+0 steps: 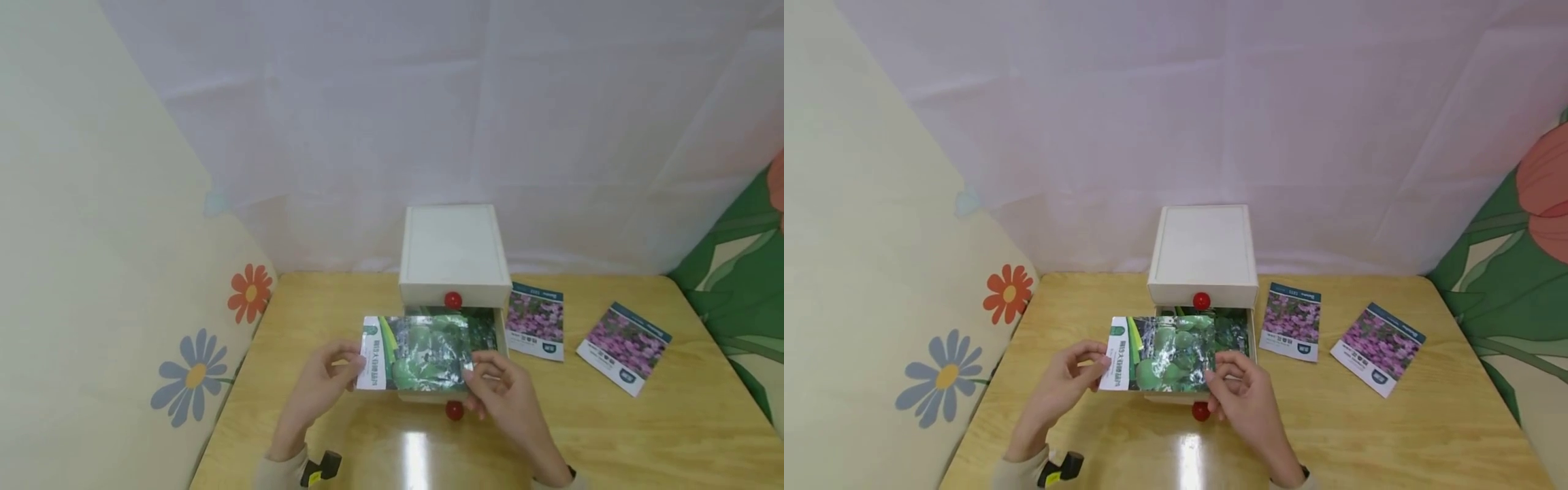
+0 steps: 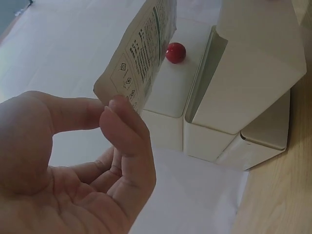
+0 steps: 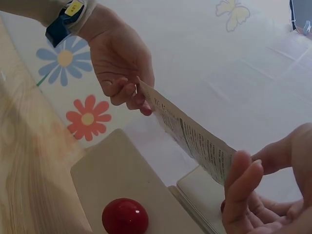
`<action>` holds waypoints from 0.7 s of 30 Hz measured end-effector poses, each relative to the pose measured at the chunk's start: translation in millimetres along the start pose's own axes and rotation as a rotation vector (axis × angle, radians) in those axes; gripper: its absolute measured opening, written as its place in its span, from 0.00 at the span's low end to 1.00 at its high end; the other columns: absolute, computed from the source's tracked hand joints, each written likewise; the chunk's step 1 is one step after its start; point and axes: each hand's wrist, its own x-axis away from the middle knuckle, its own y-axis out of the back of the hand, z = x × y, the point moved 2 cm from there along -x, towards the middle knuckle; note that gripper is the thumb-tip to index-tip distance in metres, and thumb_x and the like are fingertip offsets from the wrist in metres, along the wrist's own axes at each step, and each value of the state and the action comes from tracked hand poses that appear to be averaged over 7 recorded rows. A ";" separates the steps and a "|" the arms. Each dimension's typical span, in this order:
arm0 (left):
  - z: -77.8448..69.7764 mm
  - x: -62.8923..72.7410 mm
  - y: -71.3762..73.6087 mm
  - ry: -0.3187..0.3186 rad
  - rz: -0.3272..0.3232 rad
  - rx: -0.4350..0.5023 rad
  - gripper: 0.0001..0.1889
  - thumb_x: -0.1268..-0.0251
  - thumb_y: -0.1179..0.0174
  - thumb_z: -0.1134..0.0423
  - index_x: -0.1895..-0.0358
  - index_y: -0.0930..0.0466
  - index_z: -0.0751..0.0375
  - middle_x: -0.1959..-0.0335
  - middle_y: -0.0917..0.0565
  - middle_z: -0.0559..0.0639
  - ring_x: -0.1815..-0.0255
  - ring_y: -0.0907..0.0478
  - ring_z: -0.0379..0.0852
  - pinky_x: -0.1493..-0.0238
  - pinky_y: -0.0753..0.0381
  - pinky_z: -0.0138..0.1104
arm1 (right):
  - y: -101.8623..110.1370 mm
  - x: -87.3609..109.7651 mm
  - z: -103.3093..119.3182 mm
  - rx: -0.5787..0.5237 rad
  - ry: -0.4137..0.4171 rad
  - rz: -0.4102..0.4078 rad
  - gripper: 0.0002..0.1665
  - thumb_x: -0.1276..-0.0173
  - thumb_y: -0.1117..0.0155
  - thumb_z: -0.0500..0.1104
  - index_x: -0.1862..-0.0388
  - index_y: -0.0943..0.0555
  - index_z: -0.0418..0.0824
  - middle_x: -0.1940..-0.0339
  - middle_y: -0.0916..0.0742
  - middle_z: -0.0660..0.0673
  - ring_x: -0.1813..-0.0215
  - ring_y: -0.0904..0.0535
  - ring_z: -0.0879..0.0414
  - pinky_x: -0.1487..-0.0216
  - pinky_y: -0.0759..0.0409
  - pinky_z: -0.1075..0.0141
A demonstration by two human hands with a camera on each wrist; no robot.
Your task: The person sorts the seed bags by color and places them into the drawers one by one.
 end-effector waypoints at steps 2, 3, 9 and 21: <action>-0.3 -0.8 -3.0 -0.022 0.020 0.001 0.13 0.26 0.35 0.68 0.42 0.18 0.63 0.54 0.14 0.59 0.67 0.13 0.47 0.67 0.14 0.31 | 2.9 0.9 -0.5 0.008 0.003 -0.002 0.18 0.25 0.34 0.31 0.41 0.24 0.23 0.70 0.15 0.48 0.77 0.18 0.58 0.80 0.17 0.68; -0.3 -0.9 -4.4 -0.033 0.030 0.002 0.13 0.26 0.35 0.68 0.42 0.18 0.63 0.54 0.15 0.59 0.67 0.13 0.48 0.66 0.13 0.31 | 4.2 1.4 -0.9 0.016 -0.004 -0.007 0.19 0.25 0.34 0.31 0.40 0.24 0.24 0.70 0.15 0.49 0.77 0.18 0.58 0.80 0.17 0.68; 0.3 -0.3 -12.8 -0.115 0.101 0.014 0.21 0.29 0.34 0.70 0.35 0.22 0.65 0.51 0.16 0.63 0.59 0.11 0.48 0.61 0.08 0.38 | 13.1 4.9 -1.5 0.042 -0.058 -0.065 0.18 0.25 0.32 0.32 0.41 0.22 0.25 0.71 0.13 0.48 0.78 0.19 0.58 0.80 0.17 0.67; 6.2 -4.8 -29.8 -0.203 0.166 0.028 0.24 0.29 0.33 0.71 0.32 0.23 0.69 0.55 0.14 0.66 0.60 0.13 0.47 0.56 0.08 0.37 | 30.9 10.0 -5.6 0.006 -0.134 -0.137 0.13 0.24 0.31 0.37 0.50 0.18 0.25 0.74 0.11 0.43 0.78 0.17 0.55 0.81 0.18 0.68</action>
